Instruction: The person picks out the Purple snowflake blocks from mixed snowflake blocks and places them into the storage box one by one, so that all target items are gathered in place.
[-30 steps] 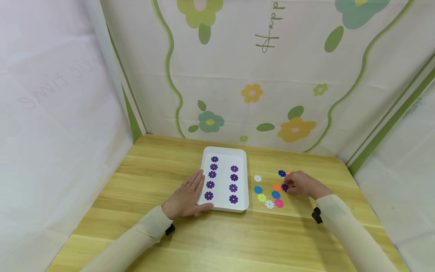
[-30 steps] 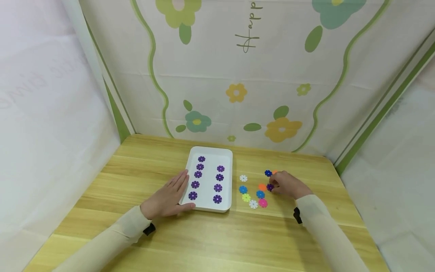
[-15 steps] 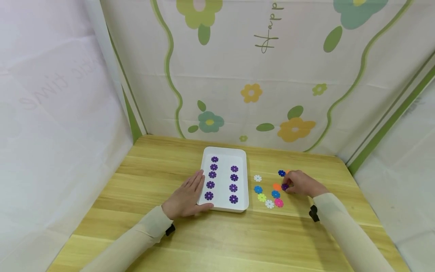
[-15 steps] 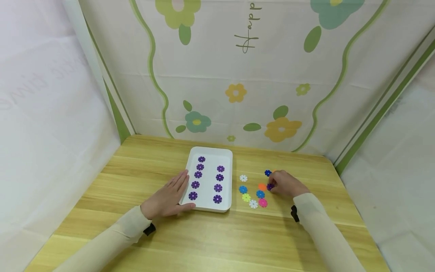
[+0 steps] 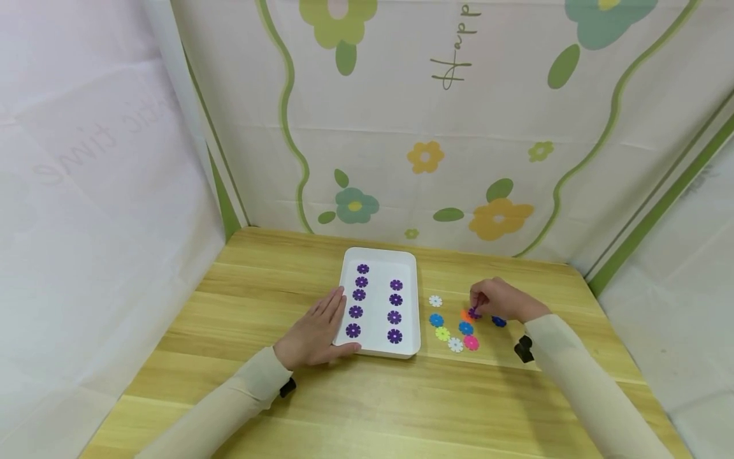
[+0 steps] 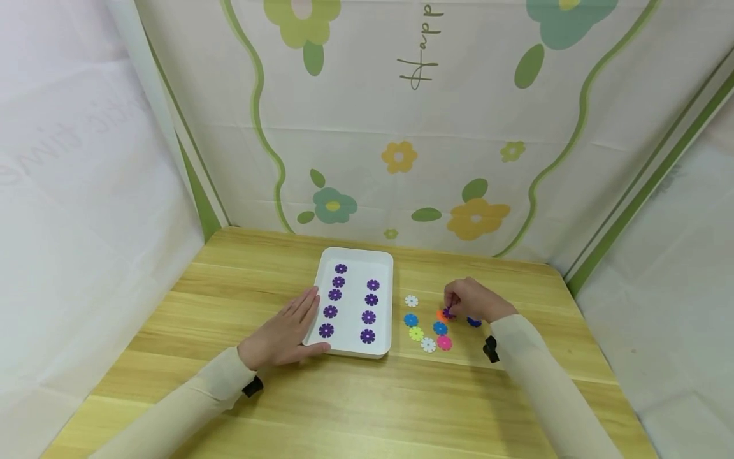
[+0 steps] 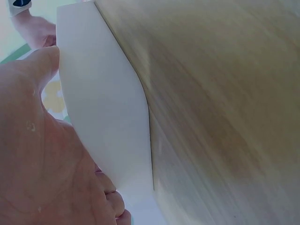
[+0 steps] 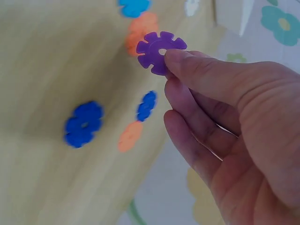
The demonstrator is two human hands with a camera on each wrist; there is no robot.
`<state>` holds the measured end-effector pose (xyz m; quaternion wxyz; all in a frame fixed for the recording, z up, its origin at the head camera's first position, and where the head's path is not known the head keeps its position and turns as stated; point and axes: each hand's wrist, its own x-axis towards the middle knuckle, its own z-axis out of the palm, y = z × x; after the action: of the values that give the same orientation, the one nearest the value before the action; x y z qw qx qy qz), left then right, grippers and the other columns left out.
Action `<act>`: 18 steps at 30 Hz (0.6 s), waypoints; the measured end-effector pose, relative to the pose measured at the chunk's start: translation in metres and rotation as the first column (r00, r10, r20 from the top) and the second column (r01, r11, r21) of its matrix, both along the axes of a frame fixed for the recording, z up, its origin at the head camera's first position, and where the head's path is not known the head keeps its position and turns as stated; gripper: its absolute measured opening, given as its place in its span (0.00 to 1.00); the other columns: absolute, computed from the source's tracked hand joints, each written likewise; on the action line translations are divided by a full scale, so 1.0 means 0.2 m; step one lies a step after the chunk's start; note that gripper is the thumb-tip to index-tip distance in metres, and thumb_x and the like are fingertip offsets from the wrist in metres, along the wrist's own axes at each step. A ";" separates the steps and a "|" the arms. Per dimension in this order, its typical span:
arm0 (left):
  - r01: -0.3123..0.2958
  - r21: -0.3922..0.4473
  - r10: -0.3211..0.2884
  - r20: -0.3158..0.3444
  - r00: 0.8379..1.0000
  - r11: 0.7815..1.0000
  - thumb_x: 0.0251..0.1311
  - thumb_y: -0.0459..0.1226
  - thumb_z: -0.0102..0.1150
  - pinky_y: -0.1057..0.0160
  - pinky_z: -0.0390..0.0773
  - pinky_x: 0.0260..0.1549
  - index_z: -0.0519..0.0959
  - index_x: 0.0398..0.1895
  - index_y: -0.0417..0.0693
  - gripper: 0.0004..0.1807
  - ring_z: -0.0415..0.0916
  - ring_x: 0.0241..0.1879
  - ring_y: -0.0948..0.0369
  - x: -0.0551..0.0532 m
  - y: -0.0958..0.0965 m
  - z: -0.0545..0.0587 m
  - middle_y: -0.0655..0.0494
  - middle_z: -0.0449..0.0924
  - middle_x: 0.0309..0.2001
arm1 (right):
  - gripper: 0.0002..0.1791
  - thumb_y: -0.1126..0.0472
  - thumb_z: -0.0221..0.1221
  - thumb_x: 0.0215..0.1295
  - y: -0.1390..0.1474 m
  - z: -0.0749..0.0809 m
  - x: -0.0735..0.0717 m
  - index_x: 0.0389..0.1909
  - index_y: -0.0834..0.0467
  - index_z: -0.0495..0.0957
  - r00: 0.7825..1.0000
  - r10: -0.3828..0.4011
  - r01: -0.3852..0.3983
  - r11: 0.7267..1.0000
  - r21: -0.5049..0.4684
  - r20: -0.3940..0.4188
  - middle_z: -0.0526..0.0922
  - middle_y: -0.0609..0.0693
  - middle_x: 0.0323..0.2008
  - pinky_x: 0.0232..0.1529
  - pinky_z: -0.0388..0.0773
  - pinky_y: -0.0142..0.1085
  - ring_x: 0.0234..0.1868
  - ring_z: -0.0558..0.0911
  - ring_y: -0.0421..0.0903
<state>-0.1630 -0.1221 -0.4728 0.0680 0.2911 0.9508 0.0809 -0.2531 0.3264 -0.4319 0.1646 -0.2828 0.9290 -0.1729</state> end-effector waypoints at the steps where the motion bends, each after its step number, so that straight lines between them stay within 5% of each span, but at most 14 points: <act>1: -0.001 -0.007 0.001 0.002 1.000 1.000 0.72 0.71 0.44 0.44 0.52 0.84 0.48 0.83 0.30 0.59 0.39 0.86 0.41 0.00 0.00 0.00 0.34 0.38 0.86 | 0.06 0.73 0.66 0.68 -0.02 0.02 0.00 0.34 0.60 0.82 1.000 0.007 -0.007 1.000 -0.003 -0.004 0.86 0.49 0.32 0.34 0.79 0.31 0.30 0.76 0.38; 13: 0.008 -0.010 -0.008 -0.014 1.000 1.000 0.72 0.71 0.45 0.44 0.54 0.83 0.49 0.83 0.29 0.59 0.42 0.86 0.40 0.01 0.01 0.01 0.33 0.41 0.85 | 0.05 0.71 0.63 0.72 -0.29 0.17 -0.09 0.35 0.61 0.83 0.997 0.055 -0.054 0.998 0.019 -0.048 0.86 0.53 0.34 0.36 0.78 0.33 0.30 0.76 0.41; 18: 0.010 -0.009 -0.010 -0.034 0.999 1.000 0.72 0.70 0.45 0.45 0.54 0.83 0.50 0.82 0.28 0.58 0.43 0.86 0.40 0.00 0.00 0.00 0.33 0.42 0.85 | 0.04 0.72 0.65 0.70 -0.43 0.21 -0.16 0.36 0.62 0.84 0.989 0.106 -0.106 0.994 0.004 -0.099 0.89 0.54 0.35 0.38 0.84 0.35 0.33 0.84 0.44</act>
<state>-0.1623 -0.1221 -0.4725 0.0535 0.2968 0.9508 0.0713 -0.2841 0.2414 -0.3907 0.1272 -0.3403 0.9195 -0.1503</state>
